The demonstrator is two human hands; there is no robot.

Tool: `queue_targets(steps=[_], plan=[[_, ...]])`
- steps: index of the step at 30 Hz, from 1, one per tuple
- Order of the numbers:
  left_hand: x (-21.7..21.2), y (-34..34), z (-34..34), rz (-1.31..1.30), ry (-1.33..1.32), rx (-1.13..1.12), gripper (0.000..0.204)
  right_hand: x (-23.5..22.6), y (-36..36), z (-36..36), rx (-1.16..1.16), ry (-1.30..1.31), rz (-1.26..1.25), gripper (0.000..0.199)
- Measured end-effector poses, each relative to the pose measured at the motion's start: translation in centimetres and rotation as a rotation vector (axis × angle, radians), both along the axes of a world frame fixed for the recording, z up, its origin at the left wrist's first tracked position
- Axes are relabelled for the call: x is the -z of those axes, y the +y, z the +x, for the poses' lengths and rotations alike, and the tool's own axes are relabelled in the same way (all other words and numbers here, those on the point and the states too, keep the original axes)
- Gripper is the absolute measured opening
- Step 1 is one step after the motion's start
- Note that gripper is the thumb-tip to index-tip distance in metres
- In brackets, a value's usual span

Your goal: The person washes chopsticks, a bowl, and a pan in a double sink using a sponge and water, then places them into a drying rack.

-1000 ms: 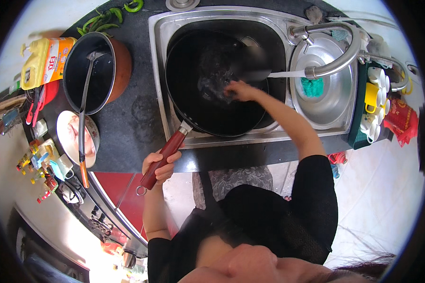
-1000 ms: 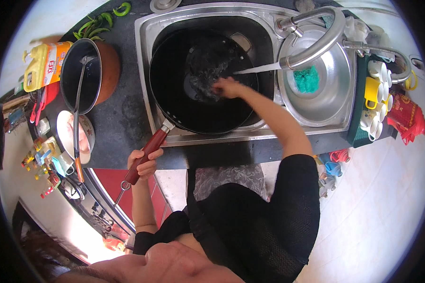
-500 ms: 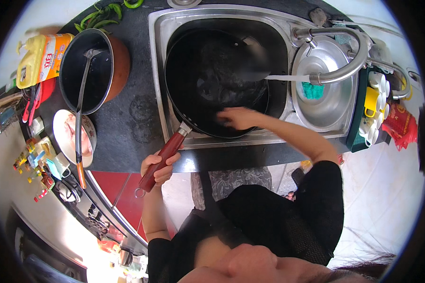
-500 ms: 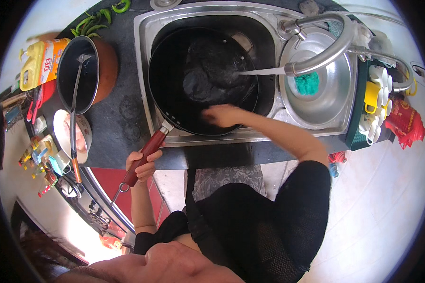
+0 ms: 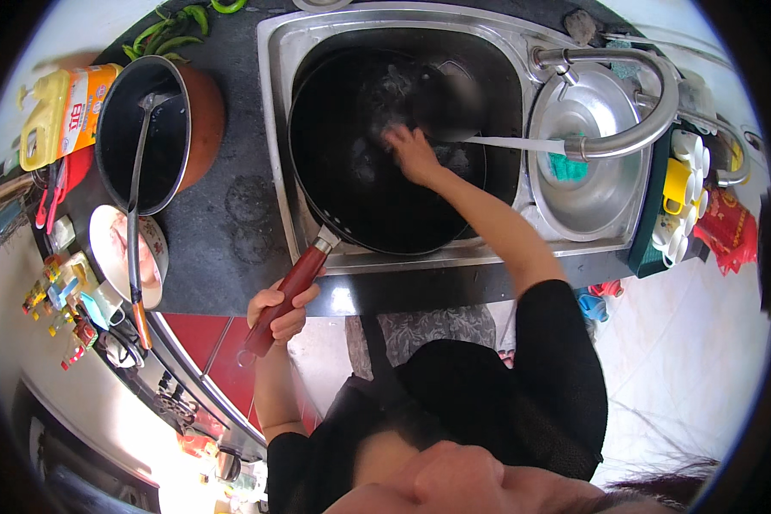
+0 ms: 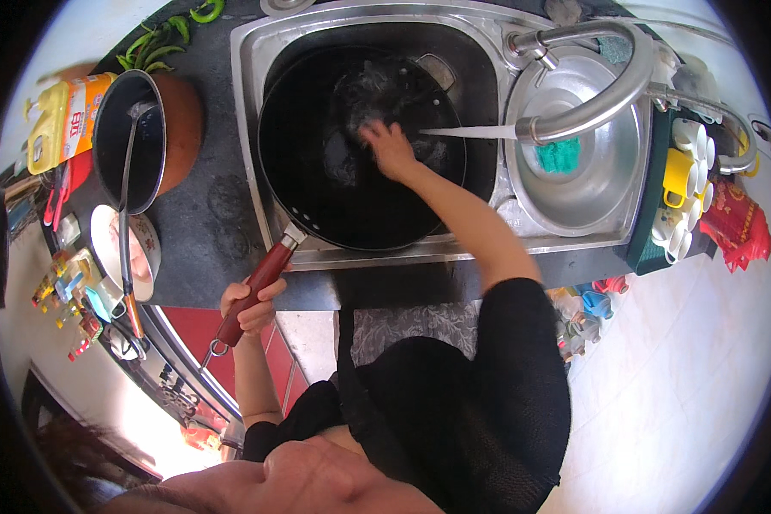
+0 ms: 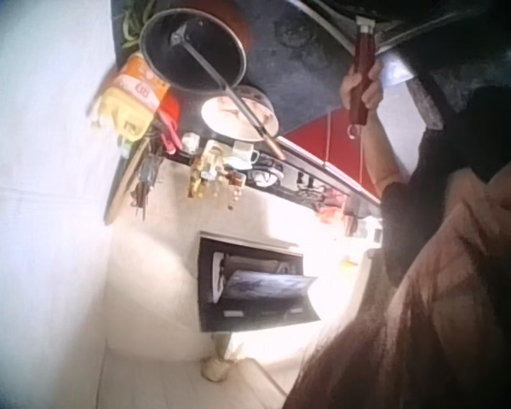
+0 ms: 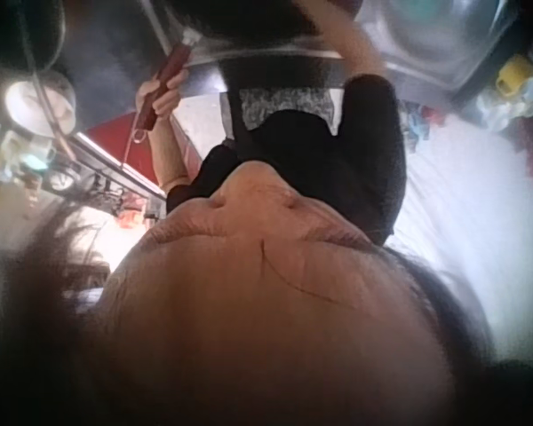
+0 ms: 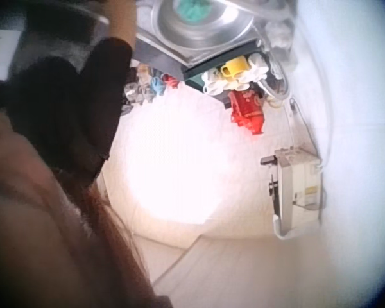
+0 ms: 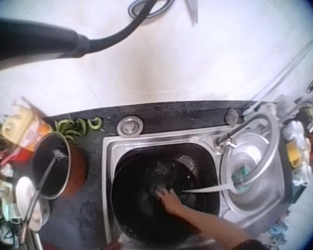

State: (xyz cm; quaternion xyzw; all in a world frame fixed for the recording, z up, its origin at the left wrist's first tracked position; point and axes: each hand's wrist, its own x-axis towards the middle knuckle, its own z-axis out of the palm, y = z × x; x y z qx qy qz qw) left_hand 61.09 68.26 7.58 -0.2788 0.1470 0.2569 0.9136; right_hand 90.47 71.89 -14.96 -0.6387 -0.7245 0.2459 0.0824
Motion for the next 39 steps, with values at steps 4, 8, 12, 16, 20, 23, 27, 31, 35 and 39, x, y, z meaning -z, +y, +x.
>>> queue_targets(steps=[4,8,12,16,20,23,27,31,35,39], plan=[[0.2,-0.2,-0.3,0.022,-0.034,-0.014,0.062,-4.7,2.1,8.5,-0.24,-0.258,-0.26,0.048],[0.0,0.0,-0.2,-0.005,-0.035,-0.021,0.061,-5.7,-2.1,4.3,-0.102,-0.252,-0.481,0.039],[0.4,-0.4,-0.3,-0.004,-0.075,-0.061,0.061,-9.9,0.1,-3.8,-0.319,0.722,-0.577,0.021],[0.0,-0.1,-0.2,-0.015,-0.057,-0.008,0.062,-3.7,11.7,-6.4,0.093,0.807,0.305,0.022],[0.1,-0.1,-0.3,-0.011,-0.062,-0.031,0.061,1.1,10.0,2.4,0.726,0.247,0.263,0.023],[0.0,0.0,-0.3,-0.009,-0.073,-0.028,0.06,5.3,3.0,2.4,0.653,0.087,-0.286,0.044],[0.0,-0.1,-0.3,0.01,-0.09,-0.016,0.059,-0.7,7.7,2.4,0.262,0.005,-0.436,0.038],[-0.1,0.3,0.2,-0.008,-0.093,-0.007,0.06,2.1,9.4,-2.6,0.429,0.329,0.227,0.029],[0.1,-0.2,-0.3,-0.025,-0.068,-0.032,0.06,-4.8,5.0,-4.6,-0.302,0.982,-0.701,0.022],[0.0,-0.2,-0.4,-0.016,-0.082,-0.017,0.06,-3.9,4.9,5.4,-0.649,0.054,-0.78,0.021]])
